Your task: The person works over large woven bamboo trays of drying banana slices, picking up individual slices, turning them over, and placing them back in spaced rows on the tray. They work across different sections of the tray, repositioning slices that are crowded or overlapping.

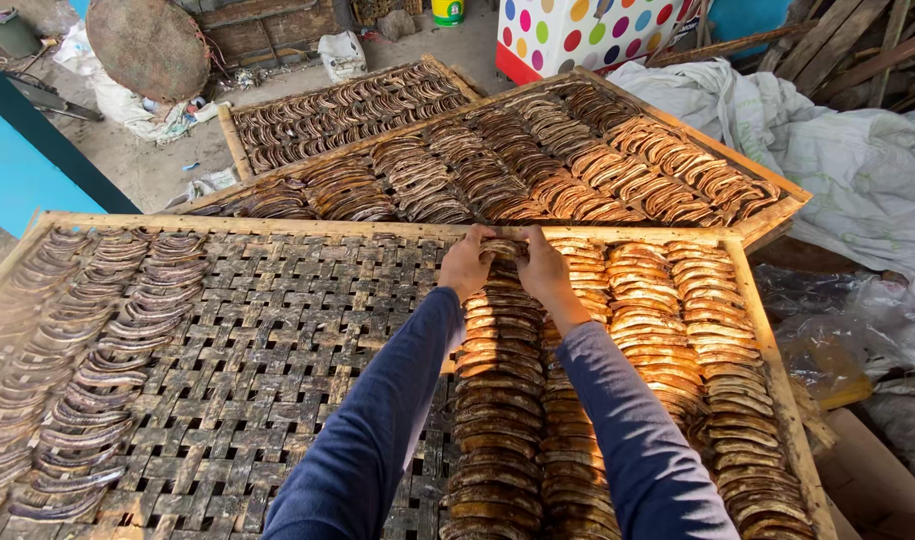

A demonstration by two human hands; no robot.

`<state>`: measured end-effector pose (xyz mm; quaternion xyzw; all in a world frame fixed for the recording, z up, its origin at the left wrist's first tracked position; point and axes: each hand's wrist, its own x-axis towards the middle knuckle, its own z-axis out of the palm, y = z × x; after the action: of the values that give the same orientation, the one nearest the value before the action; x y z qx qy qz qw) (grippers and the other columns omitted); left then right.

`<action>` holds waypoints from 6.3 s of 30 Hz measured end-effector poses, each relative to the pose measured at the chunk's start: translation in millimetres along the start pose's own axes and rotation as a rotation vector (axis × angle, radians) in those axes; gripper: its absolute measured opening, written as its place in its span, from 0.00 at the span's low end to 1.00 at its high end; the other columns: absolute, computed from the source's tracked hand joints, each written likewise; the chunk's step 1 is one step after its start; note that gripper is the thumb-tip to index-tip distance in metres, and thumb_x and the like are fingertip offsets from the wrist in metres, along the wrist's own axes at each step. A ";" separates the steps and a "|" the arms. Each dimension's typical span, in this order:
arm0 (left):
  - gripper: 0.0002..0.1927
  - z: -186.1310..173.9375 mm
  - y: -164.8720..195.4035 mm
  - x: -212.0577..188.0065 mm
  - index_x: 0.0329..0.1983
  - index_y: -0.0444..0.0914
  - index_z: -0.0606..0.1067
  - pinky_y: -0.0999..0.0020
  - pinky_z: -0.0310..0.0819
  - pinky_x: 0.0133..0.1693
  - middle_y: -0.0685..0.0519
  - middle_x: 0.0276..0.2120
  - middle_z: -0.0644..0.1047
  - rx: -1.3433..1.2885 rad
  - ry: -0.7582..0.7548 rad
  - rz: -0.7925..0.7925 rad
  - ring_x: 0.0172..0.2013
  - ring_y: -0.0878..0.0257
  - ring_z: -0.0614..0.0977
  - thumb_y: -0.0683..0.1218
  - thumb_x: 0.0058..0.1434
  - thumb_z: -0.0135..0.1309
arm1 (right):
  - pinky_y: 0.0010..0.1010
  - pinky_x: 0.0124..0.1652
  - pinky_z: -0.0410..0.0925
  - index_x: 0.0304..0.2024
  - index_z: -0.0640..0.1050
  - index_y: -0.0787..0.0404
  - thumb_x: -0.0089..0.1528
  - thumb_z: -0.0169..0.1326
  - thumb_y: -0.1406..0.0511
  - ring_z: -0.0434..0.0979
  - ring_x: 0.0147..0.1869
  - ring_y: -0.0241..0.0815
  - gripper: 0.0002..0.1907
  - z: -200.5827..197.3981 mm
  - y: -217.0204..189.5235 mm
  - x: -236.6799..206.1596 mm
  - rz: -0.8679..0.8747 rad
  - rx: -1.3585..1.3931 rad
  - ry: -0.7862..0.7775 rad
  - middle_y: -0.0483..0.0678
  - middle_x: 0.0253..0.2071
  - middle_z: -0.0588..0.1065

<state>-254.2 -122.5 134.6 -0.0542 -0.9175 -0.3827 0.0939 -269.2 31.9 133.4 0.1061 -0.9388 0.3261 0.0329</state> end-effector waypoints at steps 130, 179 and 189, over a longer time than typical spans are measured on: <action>0.16 -32.2 -44.4 22.8 0.57 0.41 0.75 0.67 0.77 0.36 0.52 0.39 0.79 -0.372 -0.255 -0.243 0.35 0.65 0.79 0.44 0.65 0.56 | 0.32 0.39 0.76 0.46 0.81 0.57 0.67 0.56 0.68 0.81 0.41 0.36 0.06 29.8 0.4 49.7 0.002 0.389 0.104 0.47 0.44 0.81; 0.23 -483.9 -225.9 -501.8 0.56 0.40 0.75 0.53 0.75 0.43 0.43 0.51 0.77 0.345 0.005 -0.033 0.46 0.42 0.80 0.51 0.60 0.61 | 0.36 0.50 0.67 0.54 0.78 0.54 0.67 0.54 0.58 0.74 0.53 0.45 0.15 136.0 -311.7 -360.3 -0.506 0.041 -0.944 0.44 0.50 0.74; 0.21 -453.6 -294.7 -552.7 0.52 0.41 0.78 0.53 0.71 0.56 0.42 0.57 0.74 0.382 0.159 0.112 0.56 0.44 0.75 0.49 0.56 0.64 | 0.47 0.62 0.64 0.53 0.76 0.56 0.61 0.60 0.52 0.68 0.66 0.52 0.23 283.5 -439.5 -302.7 -0.761 -0.045 -0.681 0.51 0.61 0.69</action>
<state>294.4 -667.5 125.2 -0.0558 -0.9586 -0.1991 0.1956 125.2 -426.0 137.2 0.5401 -0.7978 0.2178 -0.1562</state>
